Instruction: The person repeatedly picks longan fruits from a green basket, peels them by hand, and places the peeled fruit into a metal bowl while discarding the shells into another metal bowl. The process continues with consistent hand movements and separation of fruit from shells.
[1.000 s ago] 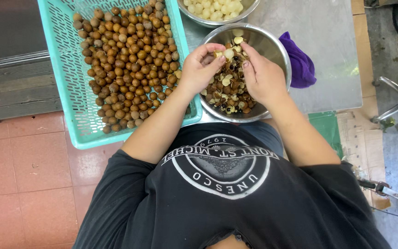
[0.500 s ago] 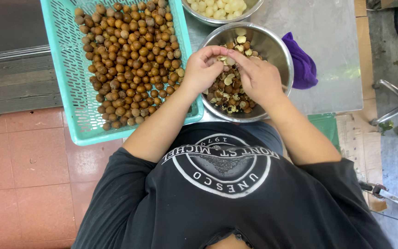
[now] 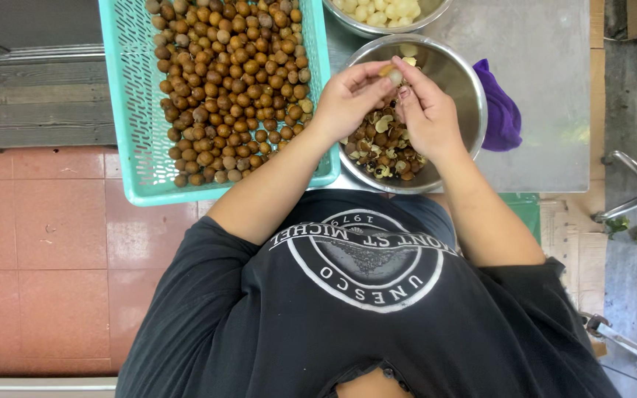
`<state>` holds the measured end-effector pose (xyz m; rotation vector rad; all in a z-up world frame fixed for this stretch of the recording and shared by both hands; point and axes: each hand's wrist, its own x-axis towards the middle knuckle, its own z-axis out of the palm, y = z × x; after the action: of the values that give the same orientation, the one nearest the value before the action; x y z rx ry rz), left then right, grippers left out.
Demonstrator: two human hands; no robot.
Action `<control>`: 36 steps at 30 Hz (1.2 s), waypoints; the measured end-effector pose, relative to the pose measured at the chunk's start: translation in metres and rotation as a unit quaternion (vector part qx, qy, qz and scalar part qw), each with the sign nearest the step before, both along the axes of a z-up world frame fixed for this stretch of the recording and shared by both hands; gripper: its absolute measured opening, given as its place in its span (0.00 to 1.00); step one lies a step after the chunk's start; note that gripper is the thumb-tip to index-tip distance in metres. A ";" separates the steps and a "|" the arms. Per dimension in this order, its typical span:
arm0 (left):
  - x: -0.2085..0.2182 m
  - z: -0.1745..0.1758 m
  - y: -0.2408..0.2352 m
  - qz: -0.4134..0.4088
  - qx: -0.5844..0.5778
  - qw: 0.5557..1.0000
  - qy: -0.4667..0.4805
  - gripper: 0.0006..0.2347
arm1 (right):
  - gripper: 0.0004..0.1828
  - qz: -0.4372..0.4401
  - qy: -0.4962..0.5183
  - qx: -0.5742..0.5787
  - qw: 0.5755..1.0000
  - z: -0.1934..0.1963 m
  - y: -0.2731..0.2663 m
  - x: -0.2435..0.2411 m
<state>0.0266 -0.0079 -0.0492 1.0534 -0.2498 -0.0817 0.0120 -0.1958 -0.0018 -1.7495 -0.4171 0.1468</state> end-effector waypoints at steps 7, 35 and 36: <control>0.006 -0.017 0.003 -0.019 -0.099 0.982 0.161 0.11 | 0.24 0.029 0.180 0.168 0.969 0.001 0.009 -0.002; -0.017 0.017 0.034 0.076 0.544 0.820 -0.164 0.14 | 0.20 -0.025 -0.290 -0.413 0.863 -0.061 -0.077 0.204; -0.023 0.024 0.053 0.032 0.555 0.821 -0.132 0.11 | 0.24 -0.030 -0.239 -0.364 0.900 -0.061 -0.080 0.192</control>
<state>0.0037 0.0451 -0.0251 2.2547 -0.4358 -0.0105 0.2044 -0.2758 -0.0631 -2.5478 -0.7253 -0.2099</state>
